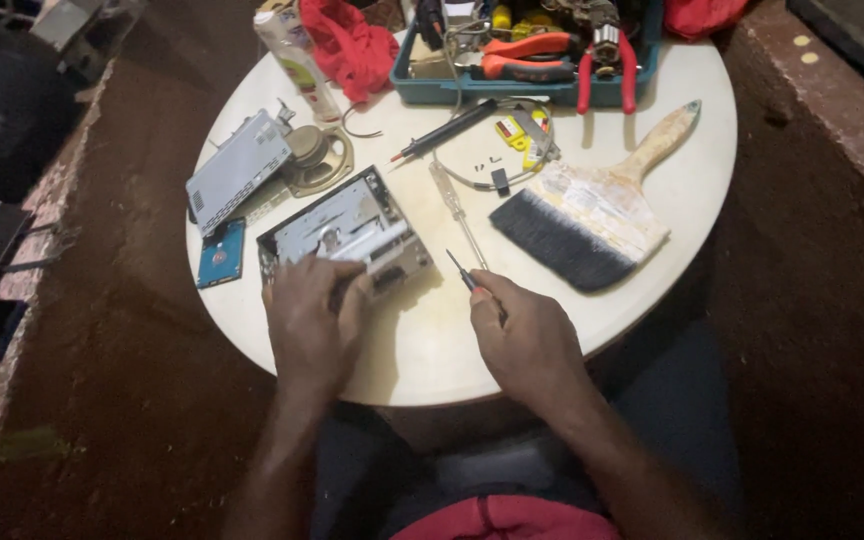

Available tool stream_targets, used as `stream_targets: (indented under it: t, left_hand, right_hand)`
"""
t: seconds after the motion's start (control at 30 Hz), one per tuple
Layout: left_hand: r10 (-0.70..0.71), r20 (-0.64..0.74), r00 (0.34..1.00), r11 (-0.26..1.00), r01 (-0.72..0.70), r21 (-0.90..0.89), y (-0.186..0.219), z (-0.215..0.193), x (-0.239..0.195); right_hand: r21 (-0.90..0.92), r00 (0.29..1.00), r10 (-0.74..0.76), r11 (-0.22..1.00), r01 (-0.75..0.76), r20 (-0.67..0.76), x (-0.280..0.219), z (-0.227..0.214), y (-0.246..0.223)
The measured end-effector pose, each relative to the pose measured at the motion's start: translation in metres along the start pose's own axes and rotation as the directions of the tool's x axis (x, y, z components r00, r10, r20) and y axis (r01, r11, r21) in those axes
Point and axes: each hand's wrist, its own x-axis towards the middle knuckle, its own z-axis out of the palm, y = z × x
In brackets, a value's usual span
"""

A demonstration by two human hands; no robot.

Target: The person disassembles a silver electronic device on a round table, removes the top cover, and uses a screwdriver to loosen screws on the internal chassis. They briefly brush the interior with a paintbrush, then continue unscrewing components and repositioning the device.

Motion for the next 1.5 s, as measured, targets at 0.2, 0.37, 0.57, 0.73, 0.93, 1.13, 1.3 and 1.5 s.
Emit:
stream_targets:
  t: [0.2, 0.37, 0.57, 0.73, 0.93, 1.13, 1.3, 1.5]
  left_hand:
    - [0.090, -0.167, 0.982, 0.996, -0.093, -0.008, -0.003, 0.020, -0.032]
    - [-0.026, -0.229, 0.973, 0.991, -0.006, -0.137, 0.013, 0.010, -0.037]
    - [-0.018, -0.267, 0.964, 0.986, -0.027, -0.164, 0.010, 0.016, -0.041]
    - [-0.037, -0.234, 0.971, 0.996, 0.018, -0.084, 0.014, 0.017, -0.045]
    - [-0.073, -0.227, 0.971, 0.994, 0.052, -0.099, 0.015, 0.019, -0.046]
    - [-0.010, -0.341, 0.940, 0.987, -0.044, -0.152, 0.017, 0.013, -0.045]
    - [-0.024, -0.365, 0.931, 0.982, -0.046, -0.181, 0.022, 0.009, -0.044]
    - [0.024, -0.325, 0.945, 0.991, -0.066, -0.117, 0.012, 0.025, -0.037]
  right_hand:
    - [0.040, 0.998, 0.023, 0.999, -0.026, 0.058, -0.013, -0.006, -0.005]
    - [0.175, 0.995, -0.095, 0.980, 0.093, 0.004, -0.010, 0.009, 0.003]
    - [0.228, 0.991, -0.136, 0.964, 0.133, -0.006, -0.016, 0.009, -0.010]
    - [0.114, 0.996, -0.078, 0.991, 0.074, 0.031, -0.021, 0.008, -0.021]
    - [0.203, 0.992, 0.082, 0.974, -0.101, 0.100, -0.018, 0.008, -0.027]
    - [0.720, 0.930, 0.157, 0.594, -0.357, 0.332, -0.007, 0.024, -0.013]
    - [0.675, 0.917, 0.202, 0.625, -0.391, 0.344, -0.009, 0.015, -0.033]
    - [0.696, 0.835, 0.214, 0.471, -0.542, 0.506, 0.011, 0.008, -0.021]
